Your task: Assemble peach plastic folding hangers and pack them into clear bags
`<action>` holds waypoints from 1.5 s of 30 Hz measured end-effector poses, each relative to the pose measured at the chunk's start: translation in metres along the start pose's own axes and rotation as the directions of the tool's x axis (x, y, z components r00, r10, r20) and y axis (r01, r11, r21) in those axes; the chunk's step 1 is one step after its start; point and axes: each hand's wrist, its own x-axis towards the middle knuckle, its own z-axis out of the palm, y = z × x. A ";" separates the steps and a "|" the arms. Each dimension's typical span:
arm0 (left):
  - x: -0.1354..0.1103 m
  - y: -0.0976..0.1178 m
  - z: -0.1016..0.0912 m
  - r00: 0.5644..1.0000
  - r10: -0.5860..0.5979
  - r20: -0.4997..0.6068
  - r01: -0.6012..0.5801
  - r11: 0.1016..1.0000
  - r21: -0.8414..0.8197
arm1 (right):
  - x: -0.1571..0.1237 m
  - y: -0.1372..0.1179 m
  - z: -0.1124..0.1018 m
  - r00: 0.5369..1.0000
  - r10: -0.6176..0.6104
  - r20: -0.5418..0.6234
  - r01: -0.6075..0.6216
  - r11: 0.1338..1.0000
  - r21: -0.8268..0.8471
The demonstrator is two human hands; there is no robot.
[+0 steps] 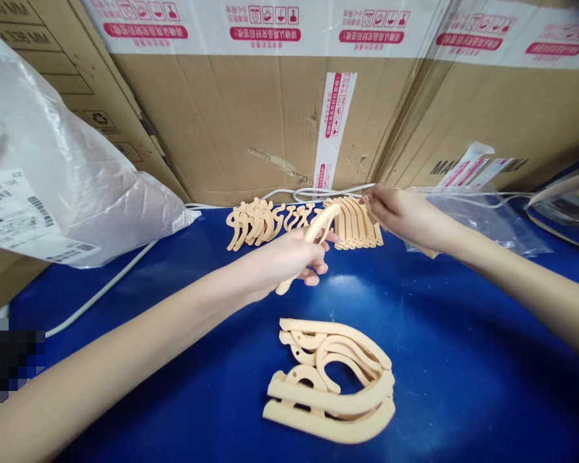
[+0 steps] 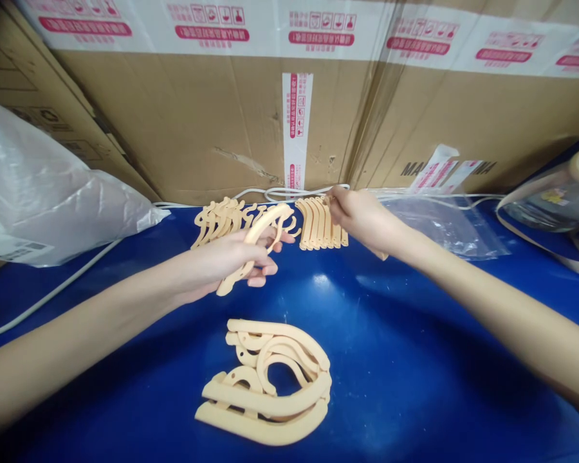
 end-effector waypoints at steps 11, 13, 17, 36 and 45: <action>0.052 0.002 -0.009 0.980 0.172 -0.105 -0.168 0.985 0.046 | 0.030 0.036 0.033 0.970 0.201 -0.137 -0.199 0.980 0.028; 0.062 0.003 -0.010 0.978 0.171 -0.120 -0.165 0.985 0.058 | 0.029 0.039 0.032 0.965 0.224 -0.137 -0.218 0.974 0.060; 0.076 0.006 -0.008 0.982 0.159 -0.099 -0.153 0.986 0.062 | 0.019 0.044 0.026 0.957 0.285 -0.054 -0.274 0.949 0.158; 0.056 0.004 -0.013 0.957 0.266 -0.114 -0.262 0.964 0.045 | -0.016 0.007 0.014 1.000 -0.011 0.006 0.003 0.646 0.763; 0.020 -0.005 -0.020 0.931 0.287 -0.227 -0.263 0.956 0.128 | -0.018 -0.046 0.008 0.966 -0.254 -0.053 0.142 0.345 0.928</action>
